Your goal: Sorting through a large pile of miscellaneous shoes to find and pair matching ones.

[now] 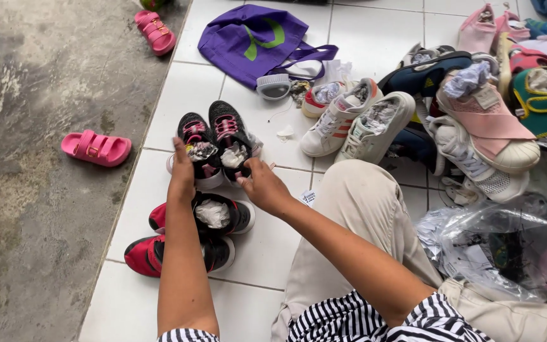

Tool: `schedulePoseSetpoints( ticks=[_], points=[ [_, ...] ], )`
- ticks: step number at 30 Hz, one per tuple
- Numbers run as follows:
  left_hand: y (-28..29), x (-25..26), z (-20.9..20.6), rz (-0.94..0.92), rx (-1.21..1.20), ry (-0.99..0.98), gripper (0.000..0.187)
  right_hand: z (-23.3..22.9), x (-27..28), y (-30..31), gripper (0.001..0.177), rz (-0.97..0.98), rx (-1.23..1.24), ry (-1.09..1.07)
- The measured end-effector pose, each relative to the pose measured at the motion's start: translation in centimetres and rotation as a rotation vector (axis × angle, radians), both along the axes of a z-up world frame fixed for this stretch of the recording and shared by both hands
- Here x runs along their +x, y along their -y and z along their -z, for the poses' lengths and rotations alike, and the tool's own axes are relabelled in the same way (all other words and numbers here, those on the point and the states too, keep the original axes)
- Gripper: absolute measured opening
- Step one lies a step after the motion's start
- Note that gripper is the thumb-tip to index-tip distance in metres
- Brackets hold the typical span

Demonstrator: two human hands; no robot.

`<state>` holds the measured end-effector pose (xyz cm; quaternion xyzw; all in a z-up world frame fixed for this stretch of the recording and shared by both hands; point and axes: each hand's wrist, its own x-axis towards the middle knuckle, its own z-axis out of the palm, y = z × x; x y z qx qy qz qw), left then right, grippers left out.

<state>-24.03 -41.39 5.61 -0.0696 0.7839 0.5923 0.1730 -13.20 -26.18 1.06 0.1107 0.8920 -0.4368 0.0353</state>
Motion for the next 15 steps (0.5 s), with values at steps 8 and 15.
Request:
schedulePoseSetpoints(
  ticks=[8,15],
  points=[
    [1.7,-1.3,6.6,-0.162,0.05,-0.136,0.102,-1.0,5.2,-3.3,0.046,-0.07,-0.098,0.05],
    [1.8,-3.7,10.7,-0.178,-0.225,-0.673,0.067,-1.4,11.7,-9.3,0.038,-0.011,-0.192,0.012]
  ],
)
